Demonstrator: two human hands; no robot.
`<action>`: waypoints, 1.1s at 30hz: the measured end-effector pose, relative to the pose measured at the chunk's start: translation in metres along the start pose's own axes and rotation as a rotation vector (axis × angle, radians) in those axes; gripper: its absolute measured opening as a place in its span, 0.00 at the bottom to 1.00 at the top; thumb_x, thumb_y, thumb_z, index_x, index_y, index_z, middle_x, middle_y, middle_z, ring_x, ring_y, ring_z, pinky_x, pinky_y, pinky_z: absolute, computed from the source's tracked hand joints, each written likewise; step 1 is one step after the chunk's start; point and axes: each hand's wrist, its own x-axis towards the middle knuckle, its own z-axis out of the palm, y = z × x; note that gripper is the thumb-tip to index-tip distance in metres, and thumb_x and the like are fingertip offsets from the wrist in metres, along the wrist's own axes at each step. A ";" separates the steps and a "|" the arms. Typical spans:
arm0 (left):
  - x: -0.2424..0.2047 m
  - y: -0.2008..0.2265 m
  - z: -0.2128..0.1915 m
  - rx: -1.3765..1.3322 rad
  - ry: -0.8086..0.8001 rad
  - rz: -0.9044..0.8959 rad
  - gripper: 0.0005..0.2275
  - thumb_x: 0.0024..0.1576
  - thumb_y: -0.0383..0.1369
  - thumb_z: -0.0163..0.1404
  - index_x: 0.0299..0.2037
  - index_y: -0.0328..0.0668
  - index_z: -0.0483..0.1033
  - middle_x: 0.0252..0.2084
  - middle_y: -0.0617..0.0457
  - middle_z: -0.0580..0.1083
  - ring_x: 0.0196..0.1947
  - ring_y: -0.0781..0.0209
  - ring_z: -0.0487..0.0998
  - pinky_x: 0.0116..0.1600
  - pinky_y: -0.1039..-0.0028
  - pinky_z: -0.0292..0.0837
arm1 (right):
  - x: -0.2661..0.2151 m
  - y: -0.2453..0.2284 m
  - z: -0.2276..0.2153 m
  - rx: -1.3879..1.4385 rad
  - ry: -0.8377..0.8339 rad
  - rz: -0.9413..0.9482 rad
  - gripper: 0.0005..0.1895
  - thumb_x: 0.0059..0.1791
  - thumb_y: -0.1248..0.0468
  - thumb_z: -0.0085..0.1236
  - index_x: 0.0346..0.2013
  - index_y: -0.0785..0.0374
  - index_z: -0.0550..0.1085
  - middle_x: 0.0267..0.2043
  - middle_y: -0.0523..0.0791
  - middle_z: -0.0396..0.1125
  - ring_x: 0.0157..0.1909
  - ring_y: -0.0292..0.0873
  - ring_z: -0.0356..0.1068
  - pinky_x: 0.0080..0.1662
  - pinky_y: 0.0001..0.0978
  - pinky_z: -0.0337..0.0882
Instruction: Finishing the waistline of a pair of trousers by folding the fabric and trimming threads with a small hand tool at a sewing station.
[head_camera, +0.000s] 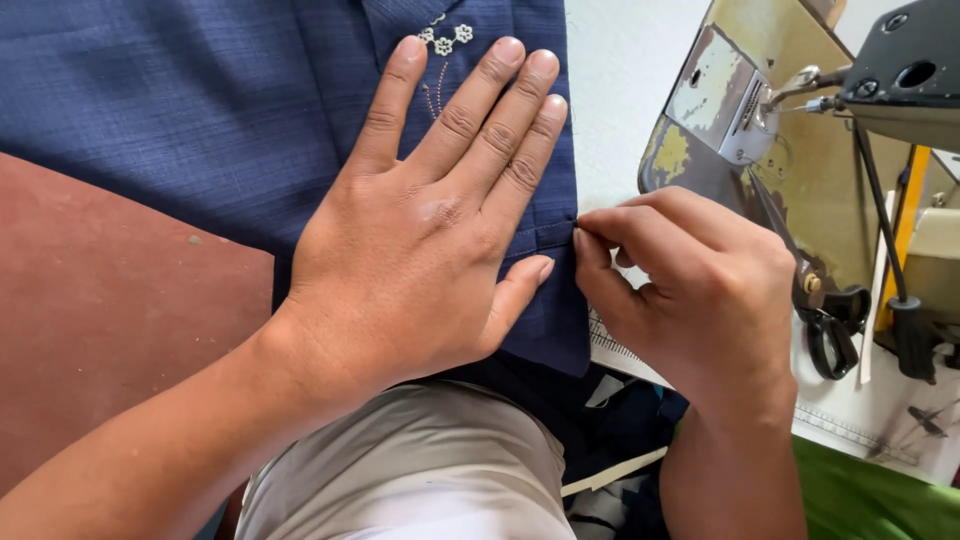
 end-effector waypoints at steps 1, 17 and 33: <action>0.000 0.001 0.000 0.005 0.003 -0.002 0.37 0.61 0.49 0.50 0.75 0.25 0.66 0.77 0.35 0.59 0.78 0.44 0.53 0.77 0.43 0.37 | 0.001 0.001 -0.002 0.000 0.004 -0.005 0.04 0.55 0.73 0.63 0.37 0.64 0.80 0.33 0.44 0.72 0.32 0.41 0.70 0.37 0.32 0.68; 0.007 0.003 0.000 0.024 -0.048 -0.008 0.38 0.59 0.50 0.51 0.74 0.28 0.64 0.77 0.37 0.58 0.78 0.44 0.51 0.76 0.40 0.37 | -0.022 -0.008 0.008 0.211 0.206 0.197 0.02 0.50 0.76 0.56 0.32 0.72 0.74 0.29 0.50 0.68 0.28 0.42 0.62 0.35 0.31 0.63; 0.006 0.015 -0.002 -0.021 -0.002 -0.057 0.30 0.57 0.46 0.56 0.73 0.56 0.69 0.76 0.31 0.55 0.76 0.36 0.51 0.73 0.34 0.40 | -0.019 0.001 0.006 0.055 0.127 0.214 0.08 0.55 0.67 0.52 0.30 0.61 0.68 0.29 0.42 0.61 0.33 0.47 0.59 0.43 0.42 0.54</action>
